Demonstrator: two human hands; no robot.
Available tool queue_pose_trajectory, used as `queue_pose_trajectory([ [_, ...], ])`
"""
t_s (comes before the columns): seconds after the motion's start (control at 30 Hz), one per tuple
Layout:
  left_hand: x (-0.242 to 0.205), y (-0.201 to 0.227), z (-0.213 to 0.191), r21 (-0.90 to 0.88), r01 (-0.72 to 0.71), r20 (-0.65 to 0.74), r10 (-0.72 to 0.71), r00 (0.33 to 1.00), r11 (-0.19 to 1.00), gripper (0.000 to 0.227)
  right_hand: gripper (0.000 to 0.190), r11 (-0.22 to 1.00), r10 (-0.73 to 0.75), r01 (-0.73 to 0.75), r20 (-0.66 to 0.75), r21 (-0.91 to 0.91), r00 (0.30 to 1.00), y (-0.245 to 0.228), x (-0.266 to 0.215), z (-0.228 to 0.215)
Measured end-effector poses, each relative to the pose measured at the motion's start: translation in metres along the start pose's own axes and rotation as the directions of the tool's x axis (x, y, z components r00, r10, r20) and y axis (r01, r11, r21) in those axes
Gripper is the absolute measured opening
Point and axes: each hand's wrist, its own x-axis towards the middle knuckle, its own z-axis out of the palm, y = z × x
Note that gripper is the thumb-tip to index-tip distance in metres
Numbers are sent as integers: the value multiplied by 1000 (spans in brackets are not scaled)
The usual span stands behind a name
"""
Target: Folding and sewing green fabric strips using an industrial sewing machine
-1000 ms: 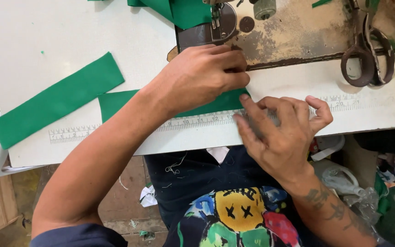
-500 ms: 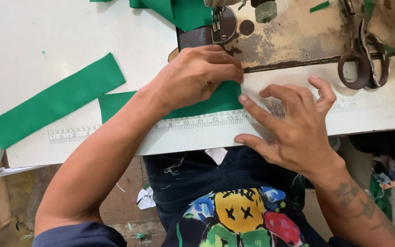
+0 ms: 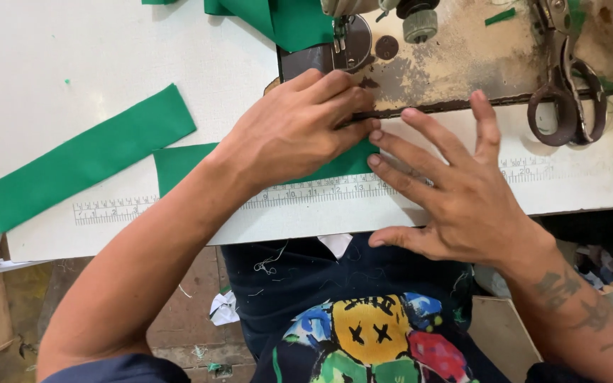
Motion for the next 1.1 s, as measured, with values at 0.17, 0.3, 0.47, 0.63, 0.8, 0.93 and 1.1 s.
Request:
queue_pose_trajectory([
  [0.17, -13, 1, -5, 32, 63, 70, -65, 995, 997, 35, 102, 983, -75, 60, 85, 172, 994, 13, 0, 2],
  [0.3, -19, 15, -12, 20, 121, 62, -122, 991, 993, 46, 111, 983, -58, 32, 141, 182, 988, 15, -4, 5],
  [0.47, -30, 43, -13, -107, 93, 39, -90, 995, 990, 40, 117, 983, -49, 17, 174, 180, 983, 15, -1, 1],
  [0.63, -35, 44, -17, -4, 71, 81, -70, 994, 997, 33, 113, 981, -66, 30, 184, 193, 981, 19, 3, -3],
  [0.8, -32, 42, -19, 46, 44, 104, -48, 993, 998, 31, 115, 983, -74, 37, 203, 180, 976, 24, 5, -4],
  [0.93, -31, 40, -19, 71, 65, 94, -71, 993, 995, 29, 116, 984, -93, 53, 230, 171, 969, 31, 11, -3],
  [1.1, -32, 11, -10, 164, 63, 224, -99, 969, 984, 60, 114, 986, -94, 47, 306, 160, 947, 53, 44, 0],
])
